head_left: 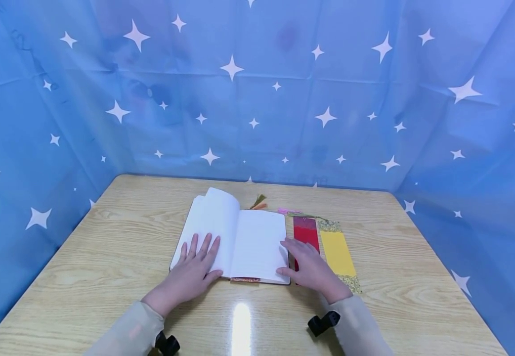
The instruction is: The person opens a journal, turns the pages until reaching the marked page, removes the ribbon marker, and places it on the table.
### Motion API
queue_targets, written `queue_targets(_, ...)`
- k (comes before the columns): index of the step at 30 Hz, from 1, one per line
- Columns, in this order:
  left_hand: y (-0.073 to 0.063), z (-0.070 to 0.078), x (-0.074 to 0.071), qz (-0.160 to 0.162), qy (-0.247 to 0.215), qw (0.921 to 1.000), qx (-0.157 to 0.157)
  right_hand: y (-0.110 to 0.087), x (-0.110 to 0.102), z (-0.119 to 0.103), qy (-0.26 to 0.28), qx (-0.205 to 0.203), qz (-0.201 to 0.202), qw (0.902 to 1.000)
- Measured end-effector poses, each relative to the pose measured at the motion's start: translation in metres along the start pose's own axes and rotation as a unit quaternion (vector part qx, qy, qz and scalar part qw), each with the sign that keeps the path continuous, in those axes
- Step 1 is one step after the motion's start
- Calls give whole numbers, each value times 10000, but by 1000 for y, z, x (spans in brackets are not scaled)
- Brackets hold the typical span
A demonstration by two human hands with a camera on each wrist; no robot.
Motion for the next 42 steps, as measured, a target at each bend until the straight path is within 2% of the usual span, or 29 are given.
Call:
queue_targets(5,-3,-2,3,-469,-303,9982,-197,-1,5,4,-6,-32,-329,9995)
queue_targets(12,-5,-3,6,-605,-366,9970,-319,-2,7,5,73,10,-547,9985)
queue_targets(22,-6,-1,6,-718,-212,9961,-477,1,8,3,-10,-76,-440,9990)
queue_targets(29,-1,2,5,-741,-145,9950,-654,3,7,2,-45,-228,-197,9995)
queue_targets(42,5,10,3,-673,-130,9926,-1003,4,5,-3,24,-254,98,9996)
Point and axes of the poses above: each hand's wrist, its own y-axis towards the middle knuckle, its own x-axis out of the palm, z = x × y, the point moved 4 cm from there along y, towards the middle knuckle, and after that the axes turned 3 degrees about z, right-handed, at the moved point
